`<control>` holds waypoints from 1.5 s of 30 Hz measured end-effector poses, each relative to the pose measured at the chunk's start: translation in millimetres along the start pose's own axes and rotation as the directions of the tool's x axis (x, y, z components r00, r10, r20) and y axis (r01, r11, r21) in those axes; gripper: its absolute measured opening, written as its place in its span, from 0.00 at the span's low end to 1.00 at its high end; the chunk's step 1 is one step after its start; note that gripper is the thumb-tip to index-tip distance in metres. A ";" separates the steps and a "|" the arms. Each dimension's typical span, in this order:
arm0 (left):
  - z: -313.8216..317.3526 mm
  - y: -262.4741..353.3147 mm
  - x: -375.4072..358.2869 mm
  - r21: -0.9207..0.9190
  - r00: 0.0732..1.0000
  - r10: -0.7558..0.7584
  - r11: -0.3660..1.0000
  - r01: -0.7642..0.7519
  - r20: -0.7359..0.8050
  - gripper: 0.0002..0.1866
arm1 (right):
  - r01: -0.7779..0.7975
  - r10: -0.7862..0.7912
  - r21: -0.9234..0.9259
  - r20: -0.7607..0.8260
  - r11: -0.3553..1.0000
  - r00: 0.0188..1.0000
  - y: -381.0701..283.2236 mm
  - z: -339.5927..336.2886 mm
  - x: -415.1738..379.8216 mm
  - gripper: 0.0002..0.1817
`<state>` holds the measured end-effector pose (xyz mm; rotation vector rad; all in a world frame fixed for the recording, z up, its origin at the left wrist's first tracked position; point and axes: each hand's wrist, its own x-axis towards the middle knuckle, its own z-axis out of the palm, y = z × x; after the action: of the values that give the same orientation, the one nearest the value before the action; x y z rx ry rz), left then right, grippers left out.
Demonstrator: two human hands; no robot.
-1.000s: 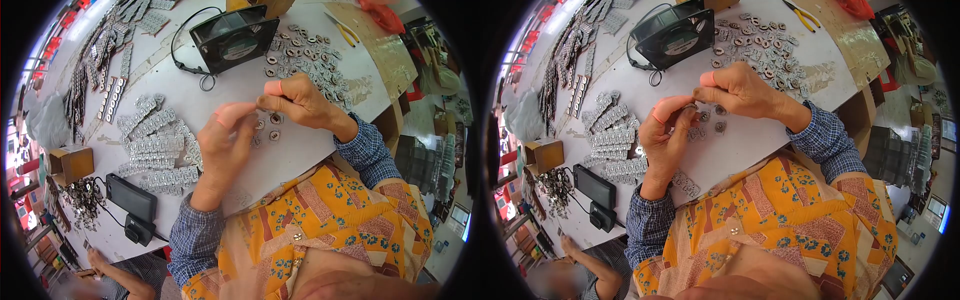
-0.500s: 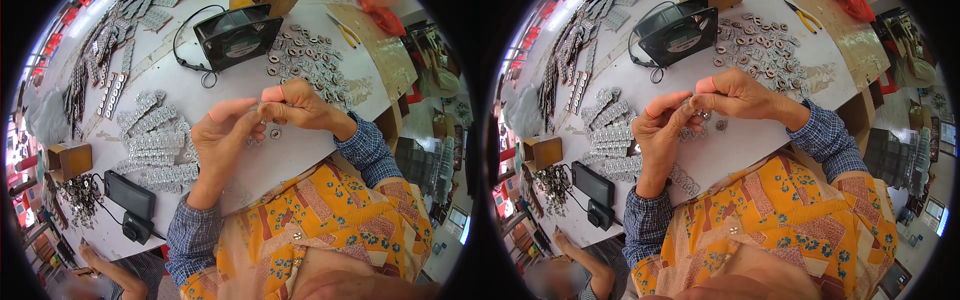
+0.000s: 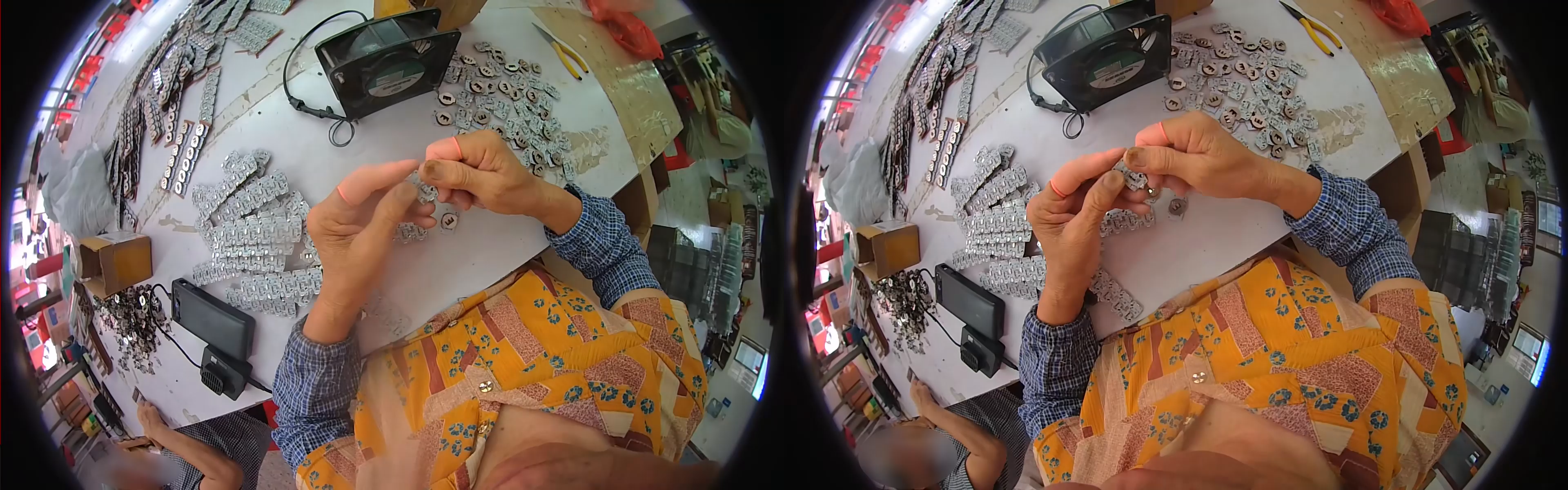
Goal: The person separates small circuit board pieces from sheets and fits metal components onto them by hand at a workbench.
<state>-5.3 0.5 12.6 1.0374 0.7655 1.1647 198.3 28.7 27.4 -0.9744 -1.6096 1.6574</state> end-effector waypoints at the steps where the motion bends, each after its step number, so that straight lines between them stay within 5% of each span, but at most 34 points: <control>1: 0.4 -0.8 0.6 0.017 1.000 0.015 1.000 -0.015 -0.010 0.11 | 0.082 -0.082 -0.106 0.002 0.991 0.997 6.4 0.9 0.6 0.15; 5: 1.6 -4.4 -0.1 0.030 0.999 0.038 0.999 -0.037 -0.039 0.12 | 0.258 -0.263 -0.396 0.045 0.881 0.964 10.0 -0.1 1.6 0.15; 8: 0.8 -1.8 -1.3 -0.007 0.999 0.029 1.000 -0.029 -0.019 0.11 | 0.030 -0.030 -0.044 0.003 0.999 1.000 4.3 1.7 -2.0 0.15; 11: 2.1 -3.0 -1.3 0.044 0.994 0.111 0.993 -0.112 0.016 0.11 | -0.154 0.151 0.203 0.029 0.967 0.988 -5.0 -0.4 -3.0 0.15; 14: 3.9 -5.6 -1.3 0.088 0.986 0.167 0.982 -0.169 0.030 0.12 | -0.205 0.203 0.258 0.033 0.944 0.979 -6.5 0.5 -3.7 0.16; 36: 1.8 -10.0 -0.3 0.164 0.983 0.181 0.969 -0.184 0.034 0.13 | -0.143 0.152 0.222 -0.023 0.965 0.988 -5.3 4.4 -2.2 0.17; 45: 3.7 -9.5 -0.3 0.285 0.927 0.371 0.896 -0.341 -0.057 0.24 | -0.065 0.080 0.239 -0.054 0.969 0.995 3.4 1.3 0.9 0.19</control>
<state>1.4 -1.2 5.1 1.3934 0.8607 1.4687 196.9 28.6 24.0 -0.9618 -1.3130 1.8017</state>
